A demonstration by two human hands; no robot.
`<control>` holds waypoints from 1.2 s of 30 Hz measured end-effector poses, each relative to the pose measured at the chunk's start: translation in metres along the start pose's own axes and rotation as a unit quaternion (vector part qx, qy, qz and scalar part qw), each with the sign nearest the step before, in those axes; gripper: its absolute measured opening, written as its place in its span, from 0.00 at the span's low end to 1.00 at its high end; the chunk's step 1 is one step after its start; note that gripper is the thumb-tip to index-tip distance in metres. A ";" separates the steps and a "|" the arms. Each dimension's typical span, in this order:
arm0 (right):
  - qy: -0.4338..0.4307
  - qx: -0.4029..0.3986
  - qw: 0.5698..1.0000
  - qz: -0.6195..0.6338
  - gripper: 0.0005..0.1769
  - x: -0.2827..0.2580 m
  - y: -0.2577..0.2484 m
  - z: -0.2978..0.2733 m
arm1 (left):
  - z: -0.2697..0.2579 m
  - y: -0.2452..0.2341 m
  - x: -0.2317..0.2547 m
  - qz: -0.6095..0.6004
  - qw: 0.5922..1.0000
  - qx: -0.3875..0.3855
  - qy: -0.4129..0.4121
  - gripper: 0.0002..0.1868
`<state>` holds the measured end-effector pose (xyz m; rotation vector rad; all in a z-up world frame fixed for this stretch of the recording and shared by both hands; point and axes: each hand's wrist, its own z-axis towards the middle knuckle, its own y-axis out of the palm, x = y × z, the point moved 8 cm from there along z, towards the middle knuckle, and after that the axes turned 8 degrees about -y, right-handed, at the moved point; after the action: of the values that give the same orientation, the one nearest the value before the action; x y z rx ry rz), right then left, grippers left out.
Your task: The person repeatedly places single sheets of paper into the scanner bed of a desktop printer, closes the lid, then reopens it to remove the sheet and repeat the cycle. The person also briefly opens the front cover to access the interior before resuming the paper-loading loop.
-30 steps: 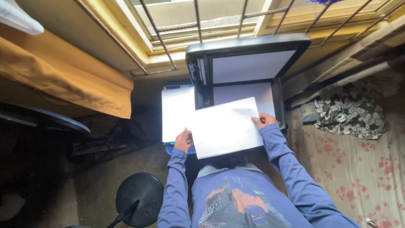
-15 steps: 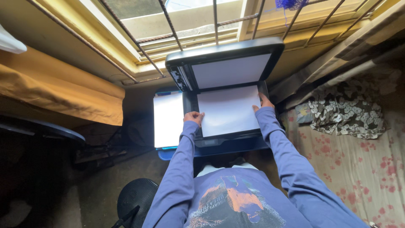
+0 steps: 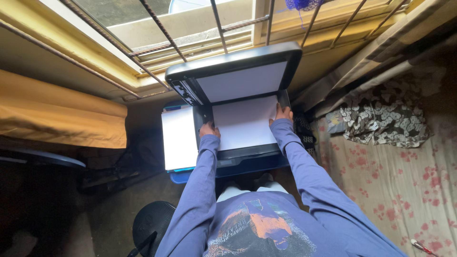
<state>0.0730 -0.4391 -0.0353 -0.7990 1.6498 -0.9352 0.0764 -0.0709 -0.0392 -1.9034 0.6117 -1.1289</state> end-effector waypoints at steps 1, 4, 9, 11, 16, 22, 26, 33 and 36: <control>0.000 0.000 1.000 -0.001 0.50 0.000 0.000 0.000 | 0.000 0.002 0.001 0.000 1.000 0.000 0.009 0.20; 0.005 -0.010 1.000 -0.009 0.53 0.003 0.001 -0.002 | -0.001 0.007 -0.001 -0.003 1.000 -0.002 0.026 0.20; 0.002 -0.021 1.000 -0.023 0.52 -0.006 -0.009 -0.006 | 0.000 0.007 0.004 -0.014 0.999 0.005 0.036 0.22; 0.007 -0.017 1.000 -0.022 0.52 -0.010 -0.016 -0.007 | -0.001 0.006 0.004 -0.027 0.999 0.007 0.031 0.23; 0.004 -0.013 1.000 -0.016 0.45 -0.020 -0.030 -0.012 | -0.003 0.006 0.008 -0.010 1.000 -0.001 0.023 0.22; -0.012 -0.011 1.000 -0.023 0.38 -0.025 -0.034 -0.017 | -0.010 0.011 0.009 0.021 0.999 -0.021 0.022 0.25; -0.031 0.005 0.999 -0.034 0.37 -0.023 -0.031 -0.018 | -0.016 0.013 0.014 0.033 0.998 -0.032 0.044 0.32; -0.075 0.037 0.994 -0.068 0.37 -0.016 -0.019 -0.021 | -0.034 0.008 0.025 0.093 0.991 -0.066 0.069 0.28; -0.077 0.015 0.990 -0.115 0.40 -0.015 -0.015 -0.025 | -0.041 -0.001 0.033 0.101 0.990 -0.069 0.067 0.30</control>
<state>0.0532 -0.4283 -0.0114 -1.0309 1.4279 -1.0293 0.0562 -0.1110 -0.0123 -1.8417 0.9580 -1.1130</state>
